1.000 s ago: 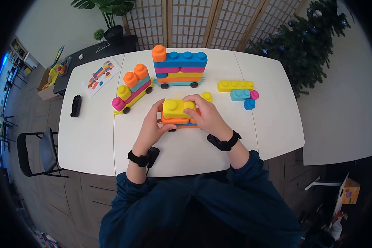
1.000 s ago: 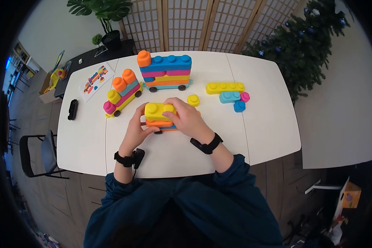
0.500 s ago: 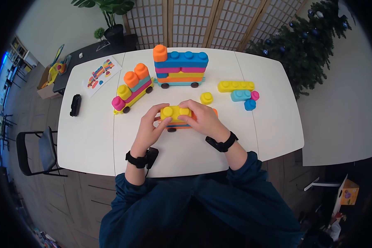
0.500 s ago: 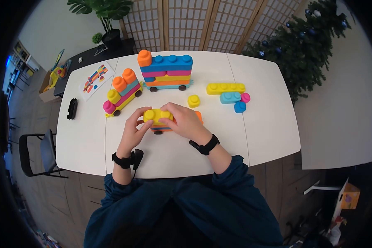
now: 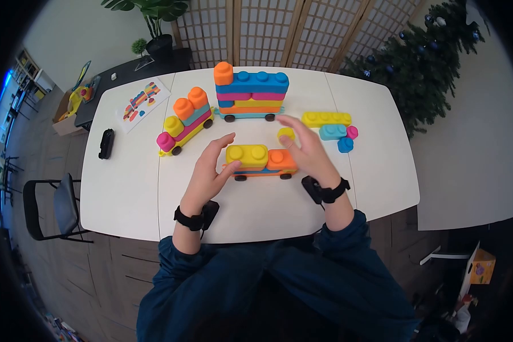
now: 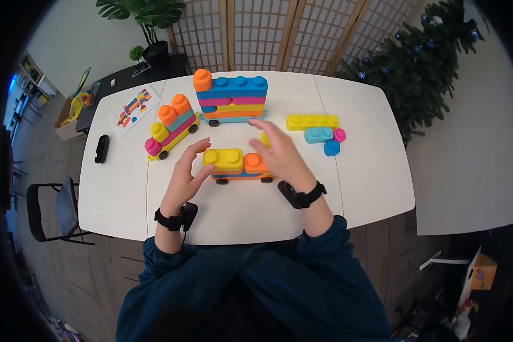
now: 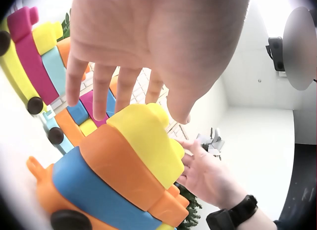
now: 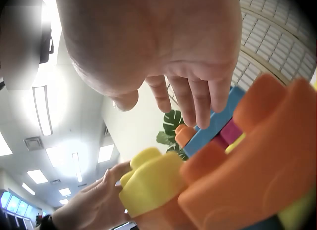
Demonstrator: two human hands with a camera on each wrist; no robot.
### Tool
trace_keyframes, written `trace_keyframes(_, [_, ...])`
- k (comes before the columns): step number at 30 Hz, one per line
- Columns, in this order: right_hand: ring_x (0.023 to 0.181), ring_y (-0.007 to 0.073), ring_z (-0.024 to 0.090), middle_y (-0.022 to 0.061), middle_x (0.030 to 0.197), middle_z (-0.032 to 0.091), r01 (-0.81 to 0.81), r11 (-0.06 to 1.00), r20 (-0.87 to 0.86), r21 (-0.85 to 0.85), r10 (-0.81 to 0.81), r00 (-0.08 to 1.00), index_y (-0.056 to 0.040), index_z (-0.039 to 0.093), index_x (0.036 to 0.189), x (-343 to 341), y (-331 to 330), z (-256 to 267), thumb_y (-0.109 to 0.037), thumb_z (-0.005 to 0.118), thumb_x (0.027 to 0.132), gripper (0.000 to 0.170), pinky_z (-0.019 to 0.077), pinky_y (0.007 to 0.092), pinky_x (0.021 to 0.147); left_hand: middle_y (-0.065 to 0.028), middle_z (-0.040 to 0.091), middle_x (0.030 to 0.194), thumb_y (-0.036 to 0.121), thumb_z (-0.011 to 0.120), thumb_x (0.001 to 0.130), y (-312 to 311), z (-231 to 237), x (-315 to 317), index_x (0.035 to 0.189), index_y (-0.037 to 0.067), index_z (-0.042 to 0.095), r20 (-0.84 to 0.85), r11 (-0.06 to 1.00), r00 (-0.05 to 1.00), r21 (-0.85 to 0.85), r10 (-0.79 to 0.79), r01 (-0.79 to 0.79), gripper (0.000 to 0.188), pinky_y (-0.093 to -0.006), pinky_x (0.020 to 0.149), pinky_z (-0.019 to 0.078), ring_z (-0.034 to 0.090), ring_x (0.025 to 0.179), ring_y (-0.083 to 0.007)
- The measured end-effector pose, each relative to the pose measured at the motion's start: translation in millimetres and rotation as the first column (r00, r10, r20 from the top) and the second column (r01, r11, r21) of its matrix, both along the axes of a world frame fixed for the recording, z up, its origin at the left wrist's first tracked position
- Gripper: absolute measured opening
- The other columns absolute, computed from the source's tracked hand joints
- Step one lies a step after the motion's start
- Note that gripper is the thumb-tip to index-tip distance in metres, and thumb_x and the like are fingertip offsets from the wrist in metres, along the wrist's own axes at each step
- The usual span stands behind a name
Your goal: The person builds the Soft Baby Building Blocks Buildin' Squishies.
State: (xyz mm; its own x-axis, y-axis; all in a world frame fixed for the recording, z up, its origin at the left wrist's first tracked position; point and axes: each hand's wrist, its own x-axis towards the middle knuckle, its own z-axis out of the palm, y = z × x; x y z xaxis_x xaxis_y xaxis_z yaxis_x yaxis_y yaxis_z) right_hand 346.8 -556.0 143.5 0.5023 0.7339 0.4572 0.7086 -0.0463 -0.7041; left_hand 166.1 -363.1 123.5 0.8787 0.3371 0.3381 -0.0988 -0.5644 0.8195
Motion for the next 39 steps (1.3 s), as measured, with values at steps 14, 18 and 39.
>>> trace_keyframes(14, [0.116,0.0338,0.062,0.0147,0.125,0.066,0.022,0.913,-0.007,-0.407,-0.027,1.000,-0.0047,0.063,0.123,81.4,-5.5,-78.1,-0.007,0.072,0.084,0.040,0.0504,0.0392,0.100,-0.0135,0.065,0.121,0.010,0.070,0.094,-2.6,-2.7,6.6,0.124,0.005,0.063,0.001,0.998,0.999,0.049,-0.043,0.043,0.032,-0.0377,0.094,0.0530,0.064,0.111,-0.0288])
trace_keyframes(18, [0.114,0.0329,0.063,0.0131,0.123,0.065,0.039,0.893,0.025,-0.448,-0.031,0.999,-0.0048,0.064,0.120,81.7,-6.6,-69.4,-0.007,0.075,0.082,0.039,0.0508,0.0380,0.099,-0.0125,0.065,0.122,0.009,0.069,0.095,-3.2,-9.3,8.5,0.124,0.005,0.063,0.003,0.998,0.998,0.013,-0.056,0.056,0.031,-0.0374,0.094,0.0540,0.064,0.112,-0.0273])
trace_keyframes(39, [0.109,0.0199,0.065,0.0100,0.117,0.067,-0.198,0.979,-0.254,-0.042,0.181,0.950,-0.0029,0.066,0.121,5.1,-22.1,-25.3,-0.008,0.078,0.084,0.040,0.0520,0.0302,0.097,-0.0107,0.066,0.123,0.011,0.069,0.095,0.7,-8.6,7.5,0.127,0.007,0.063,-0.021,0.998,0.998,-0.032,-0.063,0.063,0.033,-0.0368,0.091,0.0550,0.065,0.112,-0.0257])
